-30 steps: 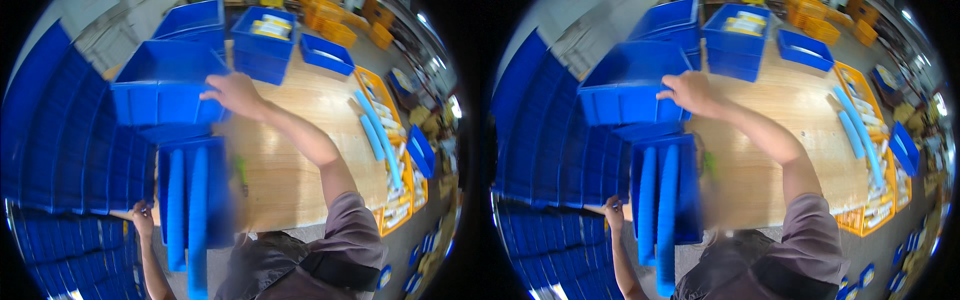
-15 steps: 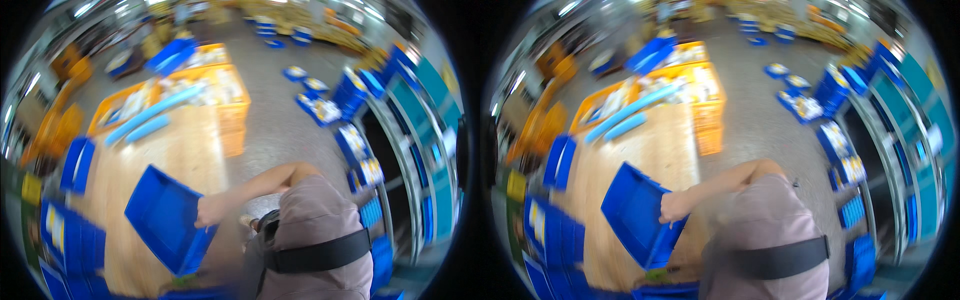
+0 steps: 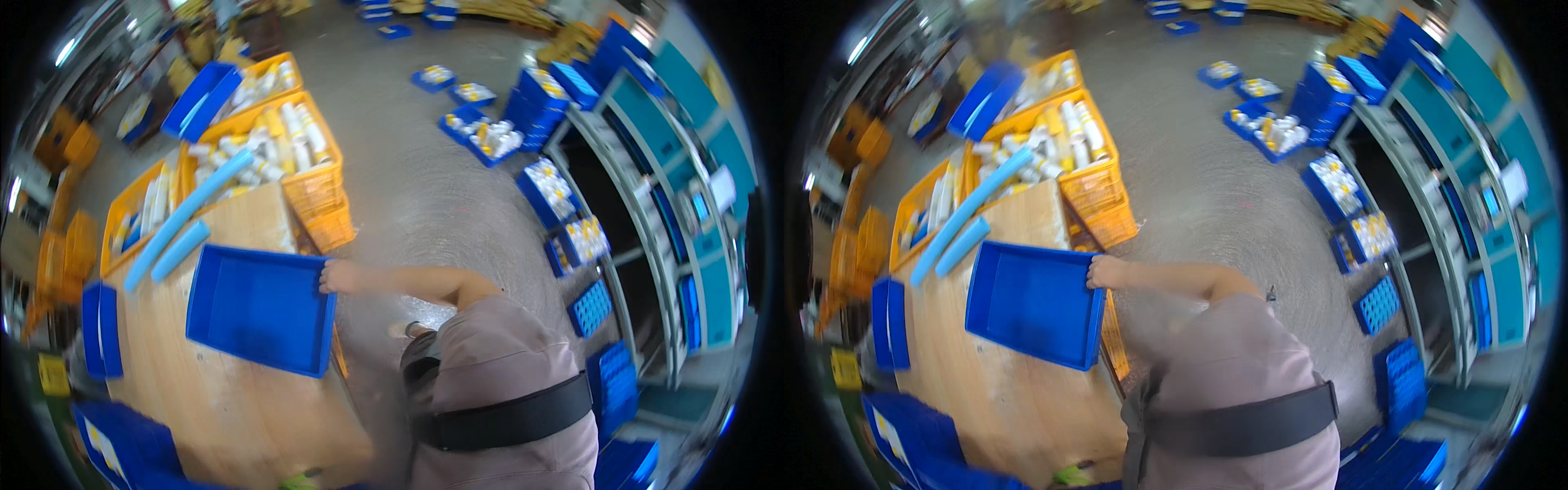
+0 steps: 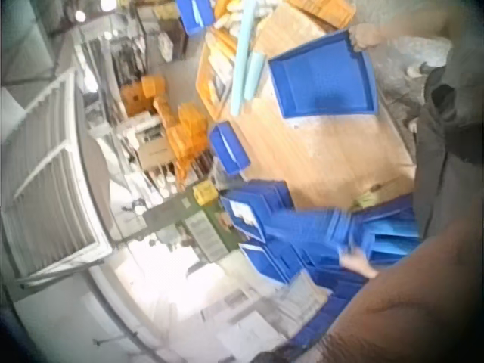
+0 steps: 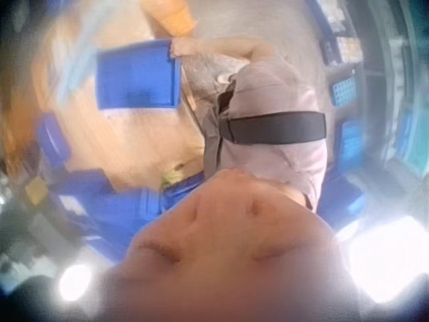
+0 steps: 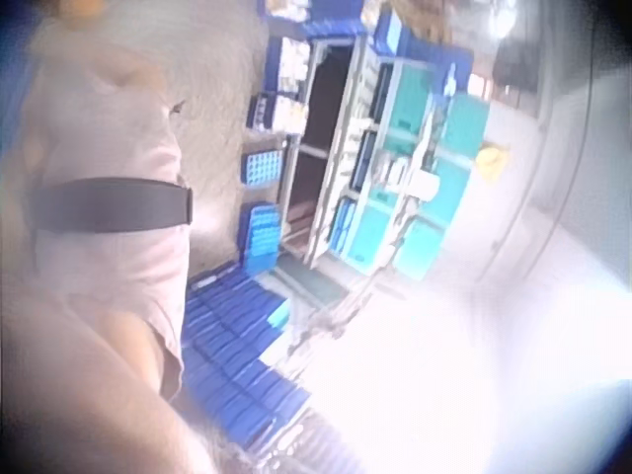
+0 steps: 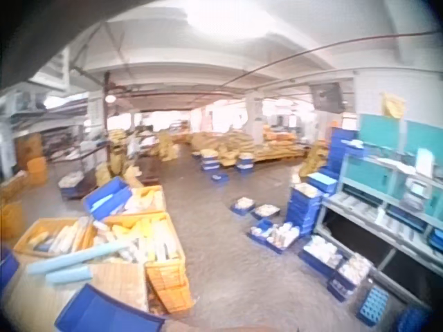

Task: The person cuts long blue foam tubes into short segments using a green utility knife and places the segments into blue plastic trays with circular cavities. The person repeatedly fills multiple trays and stacks them on a nearby machine.

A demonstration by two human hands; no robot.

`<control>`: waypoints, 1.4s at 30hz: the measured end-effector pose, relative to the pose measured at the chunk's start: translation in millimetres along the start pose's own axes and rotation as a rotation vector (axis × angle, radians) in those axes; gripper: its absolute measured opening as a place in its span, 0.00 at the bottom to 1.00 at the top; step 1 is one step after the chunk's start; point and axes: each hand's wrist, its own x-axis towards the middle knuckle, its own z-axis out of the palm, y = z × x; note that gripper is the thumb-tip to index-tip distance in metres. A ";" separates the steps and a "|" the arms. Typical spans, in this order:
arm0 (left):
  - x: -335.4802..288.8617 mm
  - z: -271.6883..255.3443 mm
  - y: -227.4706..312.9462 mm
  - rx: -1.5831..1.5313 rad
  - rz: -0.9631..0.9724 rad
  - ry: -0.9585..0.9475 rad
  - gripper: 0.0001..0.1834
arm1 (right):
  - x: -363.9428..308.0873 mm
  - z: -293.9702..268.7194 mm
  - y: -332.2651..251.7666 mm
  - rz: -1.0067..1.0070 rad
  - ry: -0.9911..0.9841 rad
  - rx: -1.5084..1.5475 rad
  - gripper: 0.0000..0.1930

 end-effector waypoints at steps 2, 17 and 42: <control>-24.3 10.0 19.7 0.004 -0.120 -0.025 0.23 | 1.9 3.1 13.2 0.019 -0.063 0.005 0.04; -26.4 207.6 133.5 -0.038 -0.149 -0.261 0.27 | 45.9 -15.9 103.1 -0.288 -0.054 0.124 0.05; -153.3 -53.6 74.1 -1.112 -1.014 0.156 0.43 | 263.9 -53.5 -280.3 -0.010 -0.408 1.500 0.46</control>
